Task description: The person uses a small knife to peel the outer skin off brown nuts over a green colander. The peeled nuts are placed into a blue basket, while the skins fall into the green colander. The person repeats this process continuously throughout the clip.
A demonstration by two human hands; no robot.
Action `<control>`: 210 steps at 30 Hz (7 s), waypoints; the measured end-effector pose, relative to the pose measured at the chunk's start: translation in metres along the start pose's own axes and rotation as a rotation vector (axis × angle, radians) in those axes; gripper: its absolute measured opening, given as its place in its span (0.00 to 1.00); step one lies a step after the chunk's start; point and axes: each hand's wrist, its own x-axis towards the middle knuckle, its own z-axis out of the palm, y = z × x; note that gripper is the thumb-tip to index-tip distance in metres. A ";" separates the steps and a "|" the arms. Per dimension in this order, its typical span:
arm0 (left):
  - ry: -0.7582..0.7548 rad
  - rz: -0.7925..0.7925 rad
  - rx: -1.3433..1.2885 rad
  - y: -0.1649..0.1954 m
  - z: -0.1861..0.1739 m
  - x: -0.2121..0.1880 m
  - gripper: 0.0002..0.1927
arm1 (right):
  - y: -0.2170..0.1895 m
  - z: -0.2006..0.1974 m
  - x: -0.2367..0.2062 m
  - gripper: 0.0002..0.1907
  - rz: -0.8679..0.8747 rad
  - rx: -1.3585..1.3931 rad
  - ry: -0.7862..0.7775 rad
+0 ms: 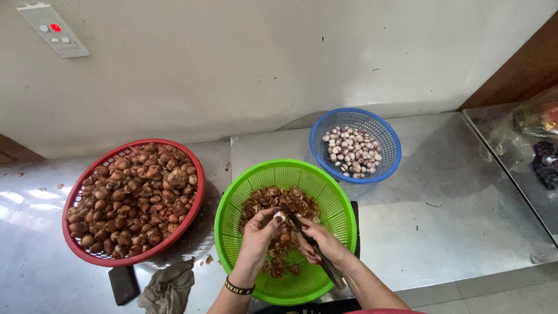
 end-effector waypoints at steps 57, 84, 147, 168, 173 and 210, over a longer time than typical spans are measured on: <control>0.008 -0.065 -0.275 -0.026 -0.004 0.006 0.10 | 0.023 0.004 0.007 0.32 -0.187 -0.293 0.131; 0.128 0.164 0.230 0.004 0.011 -0.003 0.08 | 0.004 -0.001 0.007 0.28 -0.025 -0.285 0.163; -0.071 -0.172 -0.361 -0.004 -0.010 0.007 0.16 | 0.009 -0.009 0.020 0.31 -0.020 -0.152 0.203; -0.054 0.027 -0.275 -0.026 0.000 0.008 0.13 | 0.012 0.014 0.023 0.29 -0.102 -0.324 0.315; -0.048 -0.001 -0.262 -0.014 0.005 0.005 0.16 | 0.011 -0.004 0.025 0.29 -0.127 -0.113 0.212; -0.095 0.126 0.166 0.001 -0.003 0.000 0.15 | -0.009 0.024 -0.003 0.28 -0.664 -0.622 0.112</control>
